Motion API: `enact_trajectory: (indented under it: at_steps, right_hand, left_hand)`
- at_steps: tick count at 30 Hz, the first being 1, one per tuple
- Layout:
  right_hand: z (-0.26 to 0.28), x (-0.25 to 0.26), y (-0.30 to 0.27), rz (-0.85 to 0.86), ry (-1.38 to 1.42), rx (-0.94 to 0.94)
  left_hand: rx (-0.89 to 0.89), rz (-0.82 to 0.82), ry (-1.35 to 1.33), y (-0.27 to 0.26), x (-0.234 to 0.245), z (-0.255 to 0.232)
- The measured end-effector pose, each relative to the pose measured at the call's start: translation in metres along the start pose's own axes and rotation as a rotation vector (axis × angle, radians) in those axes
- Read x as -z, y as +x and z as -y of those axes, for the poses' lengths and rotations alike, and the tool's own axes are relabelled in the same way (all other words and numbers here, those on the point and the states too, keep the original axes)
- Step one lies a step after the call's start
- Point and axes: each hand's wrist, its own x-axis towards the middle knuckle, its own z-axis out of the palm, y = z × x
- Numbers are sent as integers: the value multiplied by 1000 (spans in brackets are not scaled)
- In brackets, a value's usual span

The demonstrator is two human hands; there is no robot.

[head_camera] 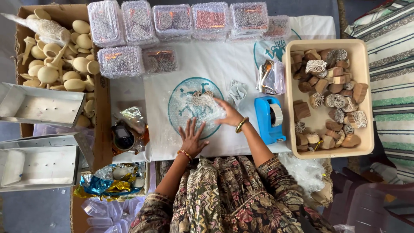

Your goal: Cleaning and wrapping small wooden printing blocks and other items for shipping.

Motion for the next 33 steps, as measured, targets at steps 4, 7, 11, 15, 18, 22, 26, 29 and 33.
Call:
enact_trajectory:
  at_steps: [4, 7, 11, 15, 18, 22, 26, 29, 33]
  right_hand:
    - [-54, -25, -21, 59, -185, -80]
    - [-17, -32, -19, 90, -258, -323]
    - [-6, -24, -15, 118, -206, -467]
    - [-48, -1, -25, -71, -183, -441]
    - [-29, 11, -7, -247, -466, -301]
    - [48, 9, 31, -271, -603, -102]
    - [67, -16, 64, -109, -586, 102]
    - [68, -25, 73, -61, -600, 151]
    - [78, -18, 64, -124, -614, 175]
  left_hand:
    - [-57, -251, -21, 17, -45, 26]
    - [-80, -283, 172, 29, -48, 31]
    - [105, -45, 161, 25, 6, 12]
    - [247, -42, 101, 15, 3, 23]
    - [207, -212, 57, 17, -23, 38]
    - [253, -223, 61, 11, -24, 28]
    - [99, -239, 368, 9, -33, 28]
    - [48, -219, 382, 10, -19, 26]
    - [183, -109, 127, 10, -2, 31]
